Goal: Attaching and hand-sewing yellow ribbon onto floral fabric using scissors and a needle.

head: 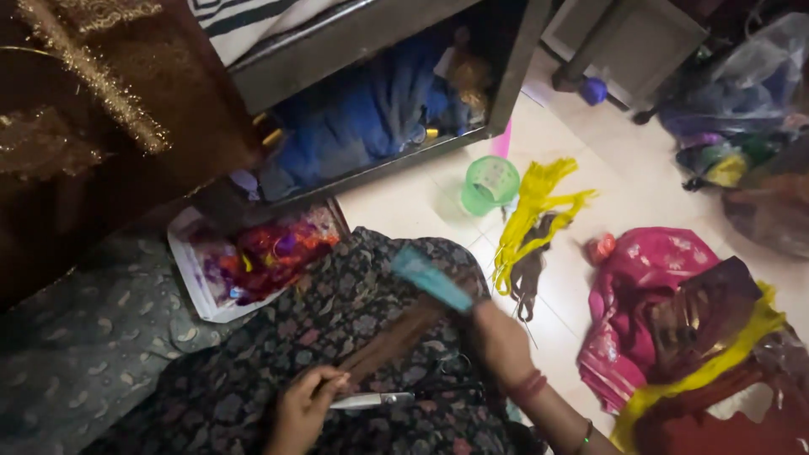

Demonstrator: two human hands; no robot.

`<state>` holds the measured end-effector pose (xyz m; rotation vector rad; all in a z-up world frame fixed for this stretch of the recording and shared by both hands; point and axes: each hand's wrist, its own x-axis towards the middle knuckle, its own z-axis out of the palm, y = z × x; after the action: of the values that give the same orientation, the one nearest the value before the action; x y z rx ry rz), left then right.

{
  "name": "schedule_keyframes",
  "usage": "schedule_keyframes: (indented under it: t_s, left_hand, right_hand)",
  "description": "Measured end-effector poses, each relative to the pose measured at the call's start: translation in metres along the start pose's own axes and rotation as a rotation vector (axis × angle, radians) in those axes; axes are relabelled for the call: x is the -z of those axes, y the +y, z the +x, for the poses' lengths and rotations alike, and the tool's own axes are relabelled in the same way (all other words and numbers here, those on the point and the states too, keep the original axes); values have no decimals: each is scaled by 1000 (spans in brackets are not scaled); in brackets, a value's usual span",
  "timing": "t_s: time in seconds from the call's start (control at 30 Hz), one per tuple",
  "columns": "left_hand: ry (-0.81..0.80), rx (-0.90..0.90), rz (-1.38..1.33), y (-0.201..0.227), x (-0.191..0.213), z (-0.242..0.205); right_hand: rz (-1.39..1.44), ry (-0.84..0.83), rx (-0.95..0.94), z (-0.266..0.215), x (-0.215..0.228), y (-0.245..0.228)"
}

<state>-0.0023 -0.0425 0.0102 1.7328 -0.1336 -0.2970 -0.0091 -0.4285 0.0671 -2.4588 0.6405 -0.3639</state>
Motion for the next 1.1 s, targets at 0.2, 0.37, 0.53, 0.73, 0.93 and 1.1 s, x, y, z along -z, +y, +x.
schedule_keyframes:
  t_s: [0.2, 0.37, 0.53, 0.73, 0.93, 1.1]
  left_hand:
    - [45, -48, 2, -11, 1, 2]
    - [33, -44, 0, 10, 6, 1]
    - [80, -54, 44, -7, 9, -2]
    - [129, -83, 72, -5, 18, -9]
    - [117, -46, 89, 4, 21, -17]
    - [157, -86, 113, -5, 19, -9]
  right_hand:
    - [-27, -12, 341, 18, 1, 12]
    - [-368, -304, 415, 4, -13, 22]
    - [60, -54, 179, 6, -5, 8]
    - [-42, -138, 13, 12, 17, 0]
    - [-141, -238, 410, -13, 13, 17]
    - [36, -55, -20, -2, 22, 0]
